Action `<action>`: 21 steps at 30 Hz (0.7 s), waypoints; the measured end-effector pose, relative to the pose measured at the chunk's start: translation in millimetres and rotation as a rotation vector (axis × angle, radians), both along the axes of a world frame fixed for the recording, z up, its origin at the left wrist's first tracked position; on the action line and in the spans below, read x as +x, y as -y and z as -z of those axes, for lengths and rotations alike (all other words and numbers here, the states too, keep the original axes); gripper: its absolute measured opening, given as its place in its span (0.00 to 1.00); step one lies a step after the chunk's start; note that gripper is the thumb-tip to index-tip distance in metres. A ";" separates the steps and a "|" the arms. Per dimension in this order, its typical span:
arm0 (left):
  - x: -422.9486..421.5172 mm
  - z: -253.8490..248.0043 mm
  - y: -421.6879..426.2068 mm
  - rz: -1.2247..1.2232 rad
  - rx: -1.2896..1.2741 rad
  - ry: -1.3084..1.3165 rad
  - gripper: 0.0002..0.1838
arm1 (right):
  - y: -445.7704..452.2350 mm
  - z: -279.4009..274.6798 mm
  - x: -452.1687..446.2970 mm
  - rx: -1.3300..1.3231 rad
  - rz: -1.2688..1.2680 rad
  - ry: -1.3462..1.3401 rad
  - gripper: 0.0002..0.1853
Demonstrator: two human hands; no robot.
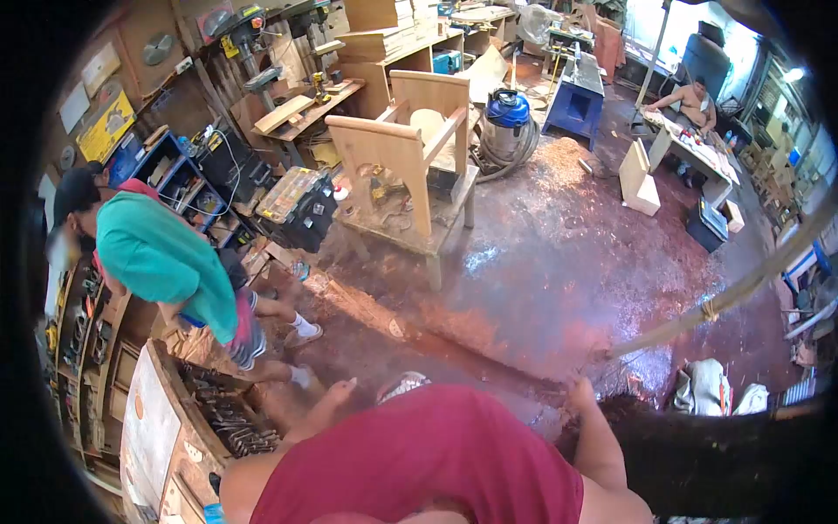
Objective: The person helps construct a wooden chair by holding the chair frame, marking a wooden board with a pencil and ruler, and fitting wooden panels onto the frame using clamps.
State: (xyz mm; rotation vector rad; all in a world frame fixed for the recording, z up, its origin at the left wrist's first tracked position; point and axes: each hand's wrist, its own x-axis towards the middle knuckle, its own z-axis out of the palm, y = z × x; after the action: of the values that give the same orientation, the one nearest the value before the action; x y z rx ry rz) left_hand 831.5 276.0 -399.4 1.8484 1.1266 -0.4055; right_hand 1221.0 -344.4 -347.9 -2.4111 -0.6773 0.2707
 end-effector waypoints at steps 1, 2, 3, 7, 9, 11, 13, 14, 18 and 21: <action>5.9 0.9 -1.0 0.028 -0.022 -0.074 0.31 | -17.3 -7.9 48.3 -0.053 -0.164 0.367 0.13; 14.2 -0.8 1.4 0.056 -0.048 -0.149 0.31 | -42.1 -20.8 97.8 -0.102 -0.333 0.731 0.14; 31.1 -4.5 6.4 0.044 -0.059 -0.153 0.31 | -71.8 -43.5 128.7 -0.027 -0.199 0.416 0.15; 135.3 32.9 -4.6 0.122 0.009 -0.010 0.31 | -173.8 -125.1 211.7 0.189 -0.021 -0.113 0.19; 201.1 37.8 -24.2 0.030 0.110 0.053 0.29 | -189.2 -103.7 252.0 0.149 0.005 -0.171 0.19; 288.8 39.9 -71.8 -0.055 0.305 0.082 0.27 | -174.2 -66.8 277.5 -0.085 0.059 -0.199 0.18; 373.0 43.5 -152.4 0.077 0.517 0.296 0.27 | -144.1 -26.2 293.0 -0.063 -0.189 -0.029 0.18; 417.0 61.6 -185.0 -0.276 0.860 0.363 0.25 | -106.6 5.9 294.3 -0.273 -0.116 -0.076 0.19; 581.2 -177.5 -258.1 -0.728 0.718 1.018 0.28 | -51.9 33.2 314.6 -0.268 0.068 -0.391 0.17; 640.7 -263.2 -325.8 -0.749 0.641 1.239 0.32 | -52.7 35.2 372.9 -0.212 0.208 -0.521 0.16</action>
State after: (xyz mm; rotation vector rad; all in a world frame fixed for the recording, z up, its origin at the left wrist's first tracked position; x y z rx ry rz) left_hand 1472.2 601.9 -136.2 1.4951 0.9251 1.4720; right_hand 1593.9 -291.7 -383.0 -2.4269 -0.1663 0.8794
